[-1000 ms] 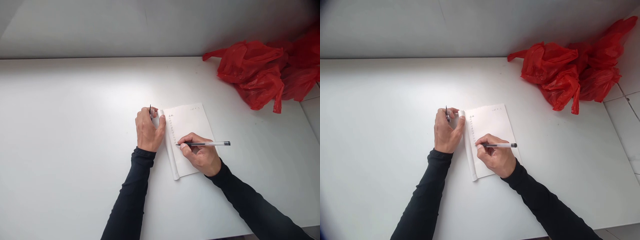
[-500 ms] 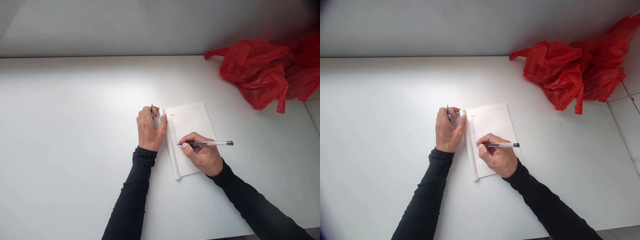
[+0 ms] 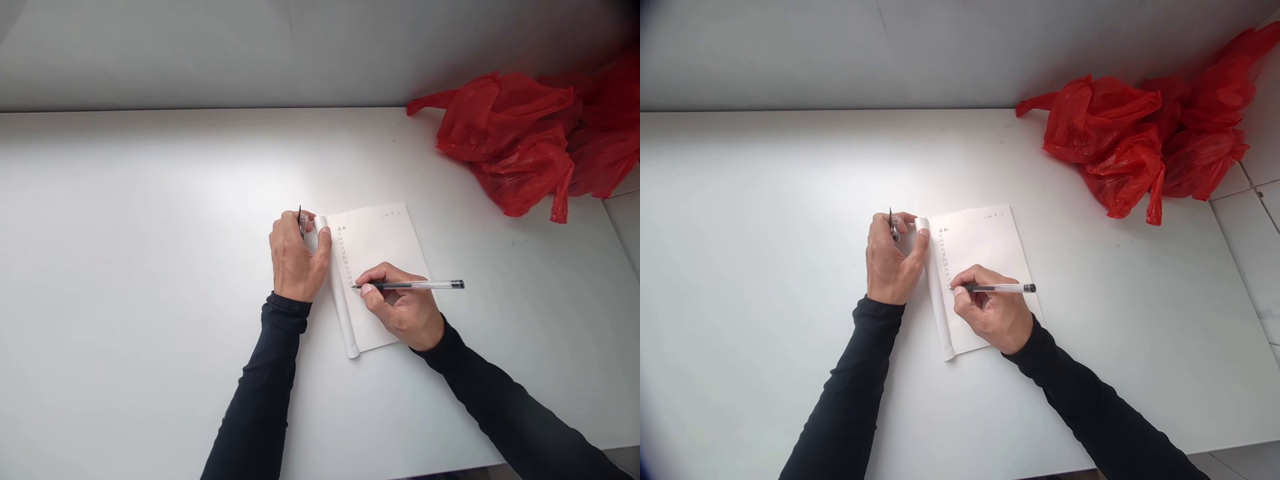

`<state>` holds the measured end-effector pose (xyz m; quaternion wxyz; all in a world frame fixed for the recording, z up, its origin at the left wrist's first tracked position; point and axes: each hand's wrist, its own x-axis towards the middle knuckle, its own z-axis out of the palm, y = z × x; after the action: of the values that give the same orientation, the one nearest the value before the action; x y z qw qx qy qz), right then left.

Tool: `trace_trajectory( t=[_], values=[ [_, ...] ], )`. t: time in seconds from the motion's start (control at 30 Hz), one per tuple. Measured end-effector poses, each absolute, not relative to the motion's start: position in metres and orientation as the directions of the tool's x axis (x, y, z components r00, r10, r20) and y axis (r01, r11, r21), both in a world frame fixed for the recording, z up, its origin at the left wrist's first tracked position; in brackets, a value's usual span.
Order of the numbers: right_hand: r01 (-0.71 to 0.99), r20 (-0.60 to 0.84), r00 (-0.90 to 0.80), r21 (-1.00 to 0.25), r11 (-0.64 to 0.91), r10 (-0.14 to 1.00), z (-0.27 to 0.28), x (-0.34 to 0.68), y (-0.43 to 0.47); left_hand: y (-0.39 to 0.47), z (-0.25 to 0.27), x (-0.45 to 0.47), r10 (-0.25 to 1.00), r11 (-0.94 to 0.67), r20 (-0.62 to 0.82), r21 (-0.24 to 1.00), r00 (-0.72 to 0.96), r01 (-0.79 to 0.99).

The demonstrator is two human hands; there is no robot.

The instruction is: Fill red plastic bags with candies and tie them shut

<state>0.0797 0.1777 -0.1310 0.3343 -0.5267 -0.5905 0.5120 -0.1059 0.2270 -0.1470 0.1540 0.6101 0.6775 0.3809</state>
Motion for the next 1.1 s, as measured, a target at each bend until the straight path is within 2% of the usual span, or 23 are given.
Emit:
trace_trajectory(
  t=[1.1],
  values=[
    [0.277,-0.127,-0.236,-0.959,-0.058,0.963,-0.1311,0.0789,0.1791,0.2275,-0.1483,-0.106,0.943,-0.037,0.258,0.709,-0.21,0.705]
  ],
)
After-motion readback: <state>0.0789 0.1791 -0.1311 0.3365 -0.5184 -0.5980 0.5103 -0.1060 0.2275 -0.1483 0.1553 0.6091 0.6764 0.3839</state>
